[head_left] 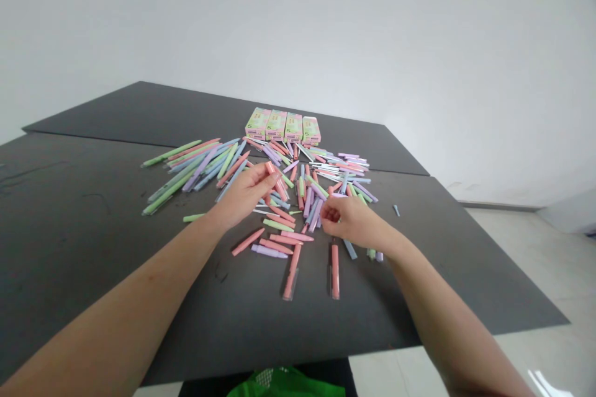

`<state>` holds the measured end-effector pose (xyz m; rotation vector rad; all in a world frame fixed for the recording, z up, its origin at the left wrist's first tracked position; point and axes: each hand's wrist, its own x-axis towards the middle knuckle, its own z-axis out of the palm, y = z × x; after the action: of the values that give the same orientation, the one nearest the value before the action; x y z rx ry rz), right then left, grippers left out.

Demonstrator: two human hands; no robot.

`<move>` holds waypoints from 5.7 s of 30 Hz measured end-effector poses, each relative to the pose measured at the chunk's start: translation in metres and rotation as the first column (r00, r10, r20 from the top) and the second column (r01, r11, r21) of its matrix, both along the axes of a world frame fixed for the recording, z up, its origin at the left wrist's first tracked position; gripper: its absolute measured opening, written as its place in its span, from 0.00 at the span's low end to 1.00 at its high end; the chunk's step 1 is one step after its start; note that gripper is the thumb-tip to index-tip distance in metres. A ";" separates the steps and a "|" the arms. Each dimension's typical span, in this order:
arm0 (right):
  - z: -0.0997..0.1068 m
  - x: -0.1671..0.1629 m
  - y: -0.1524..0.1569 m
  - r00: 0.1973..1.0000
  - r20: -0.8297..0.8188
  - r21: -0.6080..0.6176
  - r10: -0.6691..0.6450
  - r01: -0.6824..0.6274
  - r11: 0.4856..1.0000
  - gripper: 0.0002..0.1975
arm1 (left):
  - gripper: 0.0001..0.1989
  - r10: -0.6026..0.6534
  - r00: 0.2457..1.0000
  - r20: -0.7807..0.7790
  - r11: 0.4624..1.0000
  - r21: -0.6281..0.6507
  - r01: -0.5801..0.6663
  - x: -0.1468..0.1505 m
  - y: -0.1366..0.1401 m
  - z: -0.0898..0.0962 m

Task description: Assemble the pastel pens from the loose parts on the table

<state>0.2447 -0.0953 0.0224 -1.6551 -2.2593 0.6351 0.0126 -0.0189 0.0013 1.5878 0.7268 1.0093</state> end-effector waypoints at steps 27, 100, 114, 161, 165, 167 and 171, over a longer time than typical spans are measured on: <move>-0.025 -0.036 0.037 0.312 -0.909 -0.304 -0.274 -0.051 0.951 0.14 | 0.10 -0.161 0.987 -0.003 0.984 -0.078 0.161 0.011 -0.015 0.000; -0.037 -0.035 0.036 0.540 -0.839 -0.050 -0.071 0.053 0.997 0.15 | 0.18 -0.045 0.942 -0.332 0.970 0.209 0.121 0.004 -0.007 -0.016; -0.034 -0.036 0.034 0.571 -0.819 -0.075 -0.056 -0.010 0.997 0.10 | 0.17 -0.050 0.933 -0.357 0.964 0.227 0.139 0.004 -0.007 -0.015; -0.017 0.001 0.046 0.598 -0.796 -0.051 -0.098 0.096 0.994 0.10 | 0.17 0.013 0.972 -0.235 0.985 0.171 0.028 0.004 -0.003 -0.007; -0.009 0.015 0.043 0.803 -0.595 -0.022 -0.031 0.023 0.999 0.06 | 0.15 0.047 0.984 -0.175 0.989 0.143 -0.022 0.003 0.000 -0.009; -0.002 0.022 0.039 0.914 -0.405 -0.028 0.022 -0.037 0.999 0.05 | 0.14 0.052 0.988 -0.149 0.991 0.129 -0.033 0.003 0.001 -0.010; 0.011 0.032 0.029 0.983 -0.066 0.024 0.172 -0.171 0.985 0.09 | 0.14 0.041 0.990 -0.136 0.992 0.124 -0.024 0.002 0.001 -0.010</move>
<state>0.2769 -0.0660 0.0335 -1.4185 -2.3683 0.6966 0.0148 -0.0180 -0.0087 1.7707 0.8003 0.9901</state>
